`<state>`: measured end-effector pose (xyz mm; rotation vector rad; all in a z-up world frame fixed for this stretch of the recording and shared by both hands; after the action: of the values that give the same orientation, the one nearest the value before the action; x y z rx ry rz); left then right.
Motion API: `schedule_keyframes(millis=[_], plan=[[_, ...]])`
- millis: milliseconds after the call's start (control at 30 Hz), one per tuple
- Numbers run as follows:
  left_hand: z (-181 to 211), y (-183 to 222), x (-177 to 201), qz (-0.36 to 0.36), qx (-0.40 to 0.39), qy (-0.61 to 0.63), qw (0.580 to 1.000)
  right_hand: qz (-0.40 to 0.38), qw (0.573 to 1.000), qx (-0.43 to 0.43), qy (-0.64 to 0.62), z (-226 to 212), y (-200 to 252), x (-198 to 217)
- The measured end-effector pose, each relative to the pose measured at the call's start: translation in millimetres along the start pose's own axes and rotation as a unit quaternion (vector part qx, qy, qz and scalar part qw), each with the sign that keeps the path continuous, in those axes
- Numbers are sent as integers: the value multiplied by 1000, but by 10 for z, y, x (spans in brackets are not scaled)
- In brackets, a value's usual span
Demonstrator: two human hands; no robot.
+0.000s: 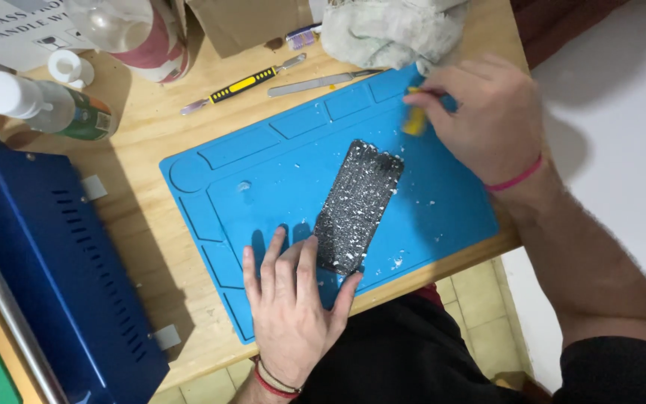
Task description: Scraping adhesive residue from a mobile phone component using a scraper tool
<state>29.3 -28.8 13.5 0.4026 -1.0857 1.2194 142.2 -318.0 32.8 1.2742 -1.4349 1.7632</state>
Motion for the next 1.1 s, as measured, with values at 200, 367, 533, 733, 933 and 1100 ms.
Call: schedule_keyframes(millis=[200, 367, 533, 733, 933, 1100], plan=[[-21, -4, 18, 3, 2, 18, 1000, 9, 998, -14, 59, -371, -9, 287], [-19, -8, 22, 0, -5, 12, 1000, 68, 997, -29, 25, -361, 182, 288], [-30, 9, 3, -2, -3, 14, 1000, -12, 997, -17, -72, -814, 499, 246], [-37, 15, -1, 6, -16, 8, 1000, -257, 953, 147, -66, -1229, 1016, -58], [-7, 2, 4, 8, -11, 8, 1000, -262, 962, 70, -40, -1097, 888, 5], [-38, -2, -9, 9, -1, 12, 1000, -248, 952, -82, 161, -664, 716, -52]])
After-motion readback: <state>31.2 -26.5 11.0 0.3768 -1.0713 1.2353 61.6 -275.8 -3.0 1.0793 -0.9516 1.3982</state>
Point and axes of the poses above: each hand's wrist, its own y-axis away from the middle knuckle, its own x-axis out of the back of the hand, z = x × y, the point moved 5 cm from there along -y, towards the middle knuckle, and after that the axes turned 5 degrees about y, right-handed, at the moved point
